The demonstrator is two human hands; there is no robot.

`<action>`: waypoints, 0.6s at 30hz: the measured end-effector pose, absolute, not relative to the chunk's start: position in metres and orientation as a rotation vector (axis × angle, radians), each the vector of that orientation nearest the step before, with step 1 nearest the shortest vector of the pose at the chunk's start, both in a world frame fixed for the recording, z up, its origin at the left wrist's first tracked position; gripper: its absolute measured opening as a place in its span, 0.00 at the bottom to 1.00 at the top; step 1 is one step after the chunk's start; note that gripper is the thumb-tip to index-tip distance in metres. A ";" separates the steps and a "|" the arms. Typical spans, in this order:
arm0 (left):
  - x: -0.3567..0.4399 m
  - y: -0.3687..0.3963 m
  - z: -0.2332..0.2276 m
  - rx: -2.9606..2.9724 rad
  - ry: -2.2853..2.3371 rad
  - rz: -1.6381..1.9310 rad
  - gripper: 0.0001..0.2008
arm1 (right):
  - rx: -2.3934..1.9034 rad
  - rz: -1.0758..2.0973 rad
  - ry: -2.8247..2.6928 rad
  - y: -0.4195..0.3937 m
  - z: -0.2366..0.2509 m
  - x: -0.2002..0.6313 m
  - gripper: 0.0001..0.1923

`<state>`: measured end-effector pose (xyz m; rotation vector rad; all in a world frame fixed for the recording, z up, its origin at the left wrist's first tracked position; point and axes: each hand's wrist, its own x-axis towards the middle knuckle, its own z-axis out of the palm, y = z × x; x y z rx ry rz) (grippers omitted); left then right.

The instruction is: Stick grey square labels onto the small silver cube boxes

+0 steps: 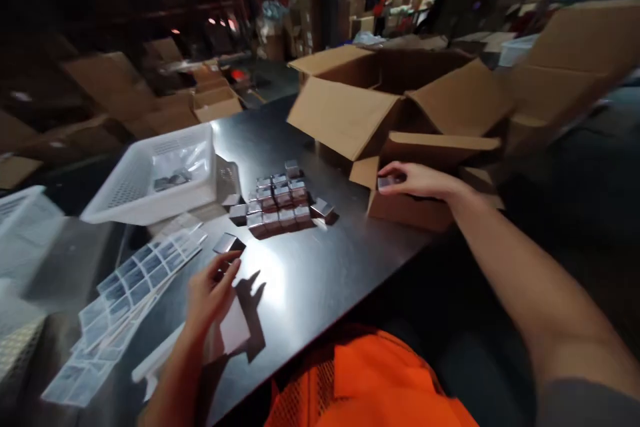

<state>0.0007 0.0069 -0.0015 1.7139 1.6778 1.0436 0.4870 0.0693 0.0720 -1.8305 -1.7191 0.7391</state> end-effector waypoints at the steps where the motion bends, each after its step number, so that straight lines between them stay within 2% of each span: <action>1: -0.002 0.008 -0.003 1.710 1.722 1.041 0.24 | -1.843 0.849 -1.708 0.070 0.074 0.487 0.32; 5: -0.007 0.012 -0.006 1.757 1.788 0.970 0.24 | -1.889 1.104 -1.636 0.073 0.080 0.484 0.34; 9: -0.009 0.013 -0.011 1.792 1.794 0.876 0.25 | -1.906 1.116 -1.608 0.074 0.083 0.482 0.26; 14: -0.012 0.016 -0.017 1.723 1.889 0.902 0.23 | -1.917 0.852 -1.603 0.080 0.074 0.484 0.17; 18: -0.005 0.014 -0.008 1.653 1.951 1.135 0.17 | -1.902 0.626 -1.658 0.085 0.064 0.480 0.15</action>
